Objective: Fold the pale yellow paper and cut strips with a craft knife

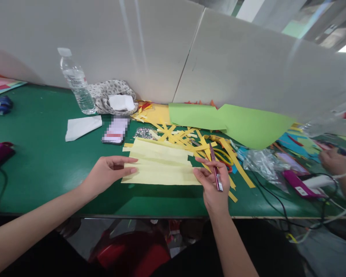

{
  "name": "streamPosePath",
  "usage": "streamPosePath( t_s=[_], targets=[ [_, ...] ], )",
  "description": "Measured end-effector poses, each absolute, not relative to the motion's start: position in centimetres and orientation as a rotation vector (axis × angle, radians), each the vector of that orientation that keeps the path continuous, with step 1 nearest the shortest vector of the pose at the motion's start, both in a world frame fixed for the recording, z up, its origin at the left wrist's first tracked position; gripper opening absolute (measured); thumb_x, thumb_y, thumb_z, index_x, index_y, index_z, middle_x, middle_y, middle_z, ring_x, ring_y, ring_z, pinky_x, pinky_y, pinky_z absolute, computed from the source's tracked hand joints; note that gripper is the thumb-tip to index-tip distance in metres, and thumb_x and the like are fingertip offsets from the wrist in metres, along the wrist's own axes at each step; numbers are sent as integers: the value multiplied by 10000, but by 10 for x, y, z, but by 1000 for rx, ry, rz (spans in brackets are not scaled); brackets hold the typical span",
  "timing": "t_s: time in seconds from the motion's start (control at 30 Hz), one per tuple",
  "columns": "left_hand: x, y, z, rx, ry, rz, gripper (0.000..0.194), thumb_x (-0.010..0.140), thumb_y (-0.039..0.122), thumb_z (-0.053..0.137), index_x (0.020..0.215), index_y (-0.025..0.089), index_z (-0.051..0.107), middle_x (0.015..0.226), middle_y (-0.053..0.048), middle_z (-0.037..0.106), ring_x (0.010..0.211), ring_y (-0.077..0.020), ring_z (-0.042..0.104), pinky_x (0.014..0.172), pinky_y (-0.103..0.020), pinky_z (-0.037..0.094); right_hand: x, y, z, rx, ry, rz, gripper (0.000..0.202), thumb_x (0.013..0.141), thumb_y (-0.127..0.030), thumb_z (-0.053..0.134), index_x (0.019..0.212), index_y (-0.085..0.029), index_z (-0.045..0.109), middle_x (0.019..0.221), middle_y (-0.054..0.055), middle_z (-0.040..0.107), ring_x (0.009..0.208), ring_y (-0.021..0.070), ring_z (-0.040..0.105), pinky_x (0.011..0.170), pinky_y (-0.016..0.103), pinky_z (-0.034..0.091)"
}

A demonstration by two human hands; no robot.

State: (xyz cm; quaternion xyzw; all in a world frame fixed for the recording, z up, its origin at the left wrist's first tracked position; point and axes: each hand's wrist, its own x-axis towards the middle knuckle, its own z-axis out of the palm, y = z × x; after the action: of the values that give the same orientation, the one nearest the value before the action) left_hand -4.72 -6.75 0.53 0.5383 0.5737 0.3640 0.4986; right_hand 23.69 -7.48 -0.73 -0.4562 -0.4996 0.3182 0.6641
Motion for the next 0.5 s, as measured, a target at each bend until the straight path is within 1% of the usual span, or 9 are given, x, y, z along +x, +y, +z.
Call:
streamPosePath(
  t_s=[0.07, 0.17, 0.3, 0.37, 0.43, 0.5],
  targets=[
    [-48, -68, 6, 1336, 1401, 881, 399, 639, 440, 739, 955, 199, 708, 681, -12, 662, 598, -116, 560, 540, -214, 449, 237, -75, -8, -1015, -1125, 701, 321, 671, -148, 735, 867, -223, 491, 975, 52, 683, 734, 146, 639, 692, 299, 482],
    [-49, -68, 6, 1391, 1409, 854, 375, 648, 445, 729, 936, 206, 709, 689, -10, 673, 609, -117, 580, 539, -203, 449, 237, -76, -8, -1007, -1124, 695, 302, 690, -152, 719, 870, -228, 489, 1002, 64, 683, 787, 161, 639, 687, 294, 469],
    [-50, -68, 3, 1413, 1450, 898, 348, 648, 443, 726, 912, 215, 711, 684, 0, 674, 600, -112, 588, 529, -192, 455, 237, -77, -7, -1029, -1198, 821, 345, 672, -165, 724, 905, -242, 481, 1156, 98, 624, 890, 196, 624, 682, 303, 474],
    [-50, -67, 1, 1405, 1453, 935, 337, 660, 435, 720, 914, 214, 706, 689, 5, 675, 603, -106, 593, 530, -185, 460, 237, -76, -8, -1066, -1229, 887, 352, 671, -173, 716, 919, -245, 477, 1211, 105, 589, 892, 201, 625, 682, 310, 481],
    [-50, -67, 0, 1416, 1419, 942, 330, 685, 420, 703, 944, 215, 692, 735, 2, 689, 644, -111, 614, 571, -188, 485, 238, -76, -9, -1111, -1235, 889, 328, 685, -177, 694, 914, -245, 469, 1219, 103, 583, 884, 196, 628, 681, 306, 482],
    [-49, -66, -2, 1457, 1364, 933, 318, 712, 397, 681, 974, 216, 674, 821, -7, 703, 721, -125, 637, 654, -207, 517, 241, -75, -10, -1165, -1244, 823, 303, 699, -183, 673, 909, -242, 462, 1204, 102, 592, 904, 197, 623, 698, 308, 482]
  ],
)
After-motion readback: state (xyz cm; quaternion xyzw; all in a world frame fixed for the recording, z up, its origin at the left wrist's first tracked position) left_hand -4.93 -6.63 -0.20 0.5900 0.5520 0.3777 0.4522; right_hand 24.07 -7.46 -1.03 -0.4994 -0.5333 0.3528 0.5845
